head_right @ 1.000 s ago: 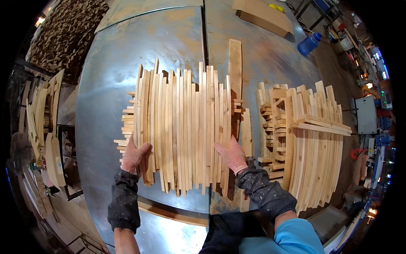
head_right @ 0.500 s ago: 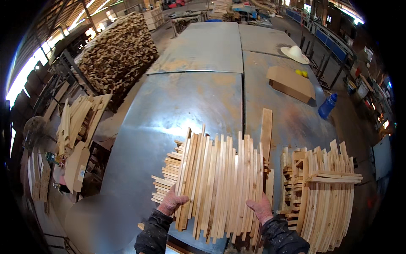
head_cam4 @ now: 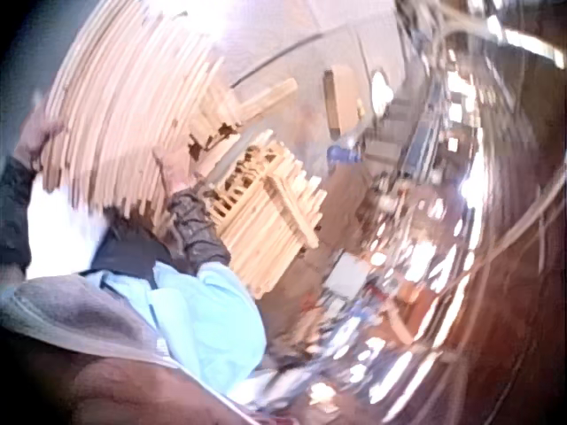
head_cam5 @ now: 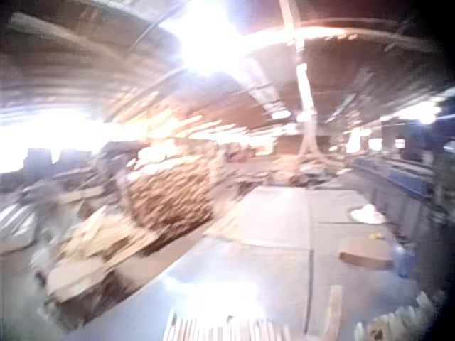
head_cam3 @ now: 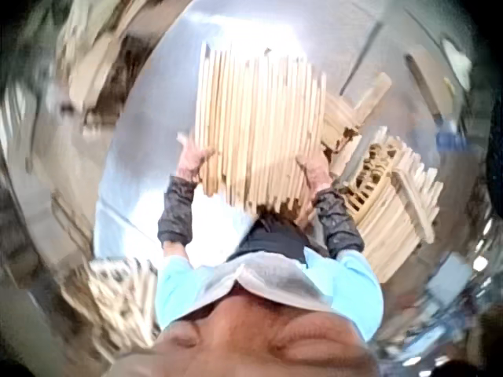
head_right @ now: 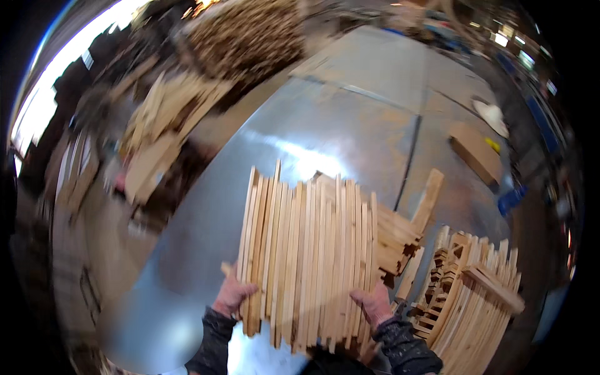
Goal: The person gathers loose wooden planks from a metal table and arranges them into neat stacks. They repeatedly pick up planks, align them, and place them into growing piles on the table surface.
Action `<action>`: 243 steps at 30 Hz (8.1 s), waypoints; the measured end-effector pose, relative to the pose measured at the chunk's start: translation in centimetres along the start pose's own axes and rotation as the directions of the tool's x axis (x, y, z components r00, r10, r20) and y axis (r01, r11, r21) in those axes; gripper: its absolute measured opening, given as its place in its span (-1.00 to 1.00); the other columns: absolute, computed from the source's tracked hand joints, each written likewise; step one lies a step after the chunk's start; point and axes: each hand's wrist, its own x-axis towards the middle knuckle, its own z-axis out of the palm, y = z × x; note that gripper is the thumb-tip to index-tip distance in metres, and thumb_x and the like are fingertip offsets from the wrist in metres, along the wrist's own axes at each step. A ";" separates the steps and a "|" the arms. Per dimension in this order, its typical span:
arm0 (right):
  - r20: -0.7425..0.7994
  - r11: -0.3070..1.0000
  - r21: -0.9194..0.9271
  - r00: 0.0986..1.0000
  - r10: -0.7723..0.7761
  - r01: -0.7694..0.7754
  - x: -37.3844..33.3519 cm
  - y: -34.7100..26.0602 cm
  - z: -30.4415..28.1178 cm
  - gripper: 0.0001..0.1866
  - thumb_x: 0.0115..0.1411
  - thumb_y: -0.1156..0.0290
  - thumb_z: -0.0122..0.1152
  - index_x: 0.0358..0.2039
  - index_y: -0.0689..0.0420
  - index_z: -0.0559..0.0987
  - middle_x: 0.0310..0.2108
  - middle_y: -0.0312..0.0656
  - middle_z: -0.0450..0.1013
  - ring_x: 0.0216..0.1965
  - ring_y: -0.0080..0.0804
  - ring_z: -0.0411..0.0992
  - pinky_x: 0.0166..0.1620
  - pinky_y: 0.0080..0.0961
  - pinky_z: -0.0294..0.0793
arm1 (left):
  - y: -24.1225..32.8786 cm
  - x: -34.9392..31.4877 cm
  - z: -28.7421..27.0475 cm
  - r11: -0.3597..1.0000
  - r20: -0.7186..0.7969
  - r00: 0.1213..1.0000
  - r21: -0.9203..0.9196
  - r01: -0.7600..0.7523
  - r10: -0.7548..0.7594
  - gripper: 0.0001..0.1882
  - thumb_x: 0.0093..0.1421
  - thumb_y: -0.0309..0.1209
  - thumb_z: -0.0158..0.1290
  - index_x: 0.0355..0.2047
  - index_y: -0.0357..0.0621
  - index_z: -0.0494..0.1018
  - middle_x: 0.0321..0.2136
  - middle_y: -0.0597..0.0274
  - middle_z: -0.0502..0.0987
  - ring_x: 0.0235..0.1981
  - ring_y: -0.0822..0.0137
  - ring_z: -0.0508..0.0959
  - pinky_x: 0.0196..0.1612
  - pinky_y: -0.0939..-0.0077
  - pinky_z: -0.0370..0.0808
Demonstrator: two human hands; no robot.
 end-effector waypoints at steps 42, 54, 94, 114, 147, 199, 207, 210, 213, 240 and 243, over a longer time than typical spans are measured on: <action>0.508 0.370 -0.846 0.791 0.341 0.384 -14.1 20.3 25.6 -0.06 0.37 -0.11 0.24 0.52 0.31 0.25 0.50 0.22 0.20 0.48 0.08 0.22 0.50 -0.24 0.22 | -34.6 -47.0 -14.1 0.893 -0.914 0.400 0.127 0.432 -0.064 0.06 0.24 -0.05 0.39 0.55 -0.28 0.11 0.34 -0.27 0.43 0.31 -0.15 0.49 0.33 0.06 0.48; 0.554 0.528 -0.807 0.650 0.520 0.266 -11.6 20.4 25.2 -0.16 0.36 0.11 0.42 0.49 0.27 0.32 0.36 0.09 0.46 0.35 -0.12 0.45 0.41 -0.38 0.37 | -35.1 -49.7 -4.5 0.969 -0.961 0.250 -0.058 0.239 -0.119 -0.25 0.34 -0.35 0.27 0.45 -0.39 0.28 0.27 -0.08 0.53 0.19 0.11 0.56 0.24 0.29 0.48; 0.556 0.429 -0.825 0.658 0.508 0.367 -10.7 20.3 25.0 -0.04 0.33 0.02 0.41 0.53 0.30 0.23 0.49 0.19 0.27 0.48 0.02 0.29 0.50 -0.29 0.26 | -39.4 -50.1 3.4 0.977 -0.975 0.092 -0.197 0.075 -0.204 -0.20 0.30 -0.42 0.28 0.48 -0.36 0.23 0.30 -0.03 0.45 0.29 0.10 0.43 0.41 0.28 0.29; 0.560 0.307 -0.821 0.784 0.269 0.481 -29.2 22.6 12.3 -0.18 0.33 0.10 0.30 0.52 0.05 0.26 0.12 0.18 0.58 0.10 0.22 0.55 0.12 0.01 0.54 | -40.0 -52.8 2.3 0.983 -0.924 0.355 -0.176 -0.057 -0.145 -0.18 0.30 -0.44 0.27 0.48 -0.41 0.18 0.22 -0.09 0.52 0.17 0.15 0.53 0.27 0.30 0.44; 0.451 0.429 -0.820 0.889 0.078 0.379 -30.6 25.2 12.4 -0.37 0.33 0.20 0.27 0.37 0.05 0.42 0.16 0.01 0.53 0.09 0.08 0.55 0.10 -0.05 0.57 | -30.2 -35.8 4.3 0.931 -0.527 0.767 -0.191 0.312 -0.366 -0.57 0.40 -0.42 0.21 0.21 -0.35 0.50 -0.29 0.28 0.61 -0.38 0.44 0.57 -0.33 0.54 0.55; 0.605 0.725 -0.600 0.785 0.133 0.340 -26.6 24.3 16.4 -0.42 0.49 0.26 0.22 0.48 -0.12 0.37 -0.01 0.09 0.58 -0.02 -0.12 0.59 0.06 -0.30 0.54 | -27.3 -29.0 3.2 0.972 -0.772 0.596 -0.225 0.065 -0.218 -0.59 0.34 -0.42 0.25 0.12 -0.36 0.49 -0.08 -0.05 0.65 -0.01 0.15 0.65 0.03 0.24 0.64; 0.573 0.465 -0.677 0.805 -0.152 0.570 -21.6 17.1 16.9 -0.36 0.32 0.36 0.31 0.39 0.19 0.44 0.01 0.15 0.60 0.03 0.15 0.56 0.15 -0.15 0.53 | -22.5 -27.2 0.0 0.829 -0.762 0.603 0.167 0.534 -0.235 -0.45 0.28 -0.23 0.27 0.09 -0.45 0.47 0.00 -0.37 0.64 0.00 -0.22 0.68 0.02 0.08 0.64; 0.530 0.267 -0.785 0.830 -0.174 0.558 -17.9 16.9 16.0 -0.23 0.30 0.29 0.29 0.47 0.24 0.30 0.22 0.23 0.45 0.23 0.24 0.40 0.30 -0.06 0.42 | -20.8 -27.6 0.4 0.793 -0.800 0.577 0.240 0.560 -0.165 -0.53 0.27 -0.19 0.21 0.03 -0.33 0.52 -0.10 -0.35 0.66 -0.07 -0.29 0.68 0.01 0.05 0.60; 0.496 0.134 -0.863 0.866 0.054 0.486 -14.5 17.7 15.4 -0.27 0.34 0.19 0.19 0.45 0.20 0.32 0.20 0.22 0.45 0.23 0.24 0.41 0.28 -0.01 0.44 | -19.2 -29.4 0.7 0.861 -0.834 0.539 0.187 0.473 -0.115 -0.62 0.28 -0.20 0.20 -0.06 -0.25 0.54 -0.22 -0.25 0.69 -0.11 -0.22 0.69 -0.02 0.00 0.56; 0.591 0.349 -0.791 0.777 0.219 0.503 -13.3 17.5 9.8 -0.26 0.12 0.33 0.33 0.33 0.27 0.47 0.17 0.19 0.52 0.20 0.12 0.48 0.31 -0.19 0.45 | -19.1 -32.0 7.5 0.898 -0.865 0.466 0.343 0.276 0.187 -0.70 0.17 -0.38 0.31 -0.13 -0.21 0.53 -0.52 0.19 0.55 -0.50 0.30 0.56 -0.40 0.31 0.51; 0.596 0.731 -0.660 0.713 0.368 0.174 -10.2 15.1 10.3 -0.36 0.16 0.50 0.23 0.30 0.31 0.51 -0.05 -0.01 0.65 0.01 -0.26 0.56 0.17 -0.40 0.53 | -18.3 -28.5 9.1 0.910 -0.854 0.508 0.293 0.292 0.112 -0.70 0.19 -0.34 0.29 -0.12 -0.16 0.52 -0.46 -0.02 0.63 -0.41 0.00 0.69 -0.32 0.12 0.58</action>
